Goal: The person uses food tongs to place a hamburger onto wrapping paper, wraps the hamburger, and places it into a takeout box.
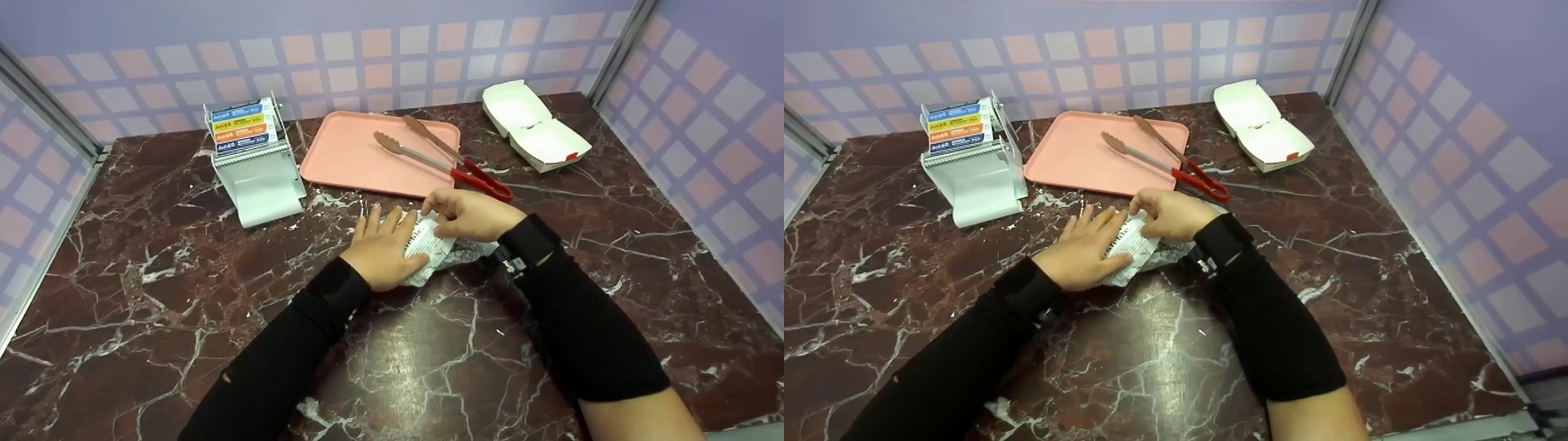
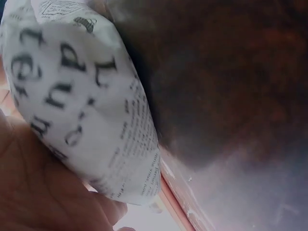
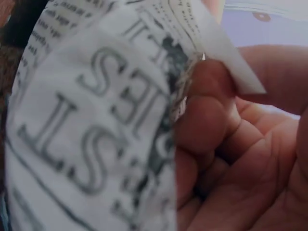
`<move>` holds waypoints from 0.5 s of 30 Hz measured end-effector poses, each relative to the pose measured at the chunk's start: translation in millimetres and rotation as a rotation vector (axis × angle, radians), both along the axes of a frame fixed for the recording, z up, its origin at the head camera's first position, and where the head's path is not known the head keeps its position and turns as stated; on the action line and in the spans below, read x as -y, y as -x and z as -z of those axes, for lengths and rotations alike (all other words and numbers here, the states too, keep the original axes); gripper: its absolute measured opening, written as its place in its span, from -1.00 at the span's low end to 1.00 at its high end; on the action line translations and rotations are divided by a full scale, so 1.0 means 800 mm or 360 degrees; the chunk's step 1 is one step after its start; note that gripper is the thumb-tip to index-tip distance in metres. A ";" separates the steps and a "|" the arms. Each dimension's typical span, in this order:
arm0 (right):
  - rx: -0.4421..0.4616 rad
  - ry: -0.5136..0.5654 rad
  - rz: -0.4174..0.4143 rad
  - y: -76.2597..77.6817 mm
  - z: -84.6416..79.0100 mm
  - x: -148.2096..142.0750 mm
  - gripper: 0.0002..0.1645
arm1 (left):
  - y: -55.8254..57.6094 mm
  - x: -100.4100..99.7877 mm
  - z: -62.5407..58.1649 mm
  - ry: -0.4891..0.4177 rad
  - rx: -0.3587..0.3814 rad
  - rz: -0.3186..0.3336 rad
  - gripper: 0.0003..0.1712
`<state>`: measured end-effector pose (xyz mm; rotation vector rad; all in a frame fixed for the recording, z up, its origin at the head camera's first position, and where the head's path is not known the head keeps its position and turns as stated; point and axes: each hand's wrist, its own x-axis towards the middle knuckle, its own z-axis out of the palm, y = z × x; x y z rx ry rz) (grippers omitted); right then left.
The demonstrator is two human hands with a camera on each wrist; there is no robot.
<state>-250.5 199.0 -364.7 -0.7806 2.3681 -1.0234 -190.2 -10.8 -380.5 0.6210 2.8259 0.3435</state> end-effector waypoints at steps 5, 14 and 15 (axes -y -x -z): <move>-0.0017 0.0011 -0.0045 0.003 0.004 -0.002 -0.71 | 0.007 0.002 -0.001 0.0014 0.0024 0.0045 0.12; -0.0099 -0.0078 -0.0067 0.002 0.003 0.000 -0.68 | 0.019 -0.007 -0.002 0.0150 -0.0047 0.0044 0.34; -0.0100 -0.0087 -0.0067 0.002 0.002 0.000 -0.69 | 0.020 -0.008 -0.003 0.0168 -0.0050 0.0040 0.37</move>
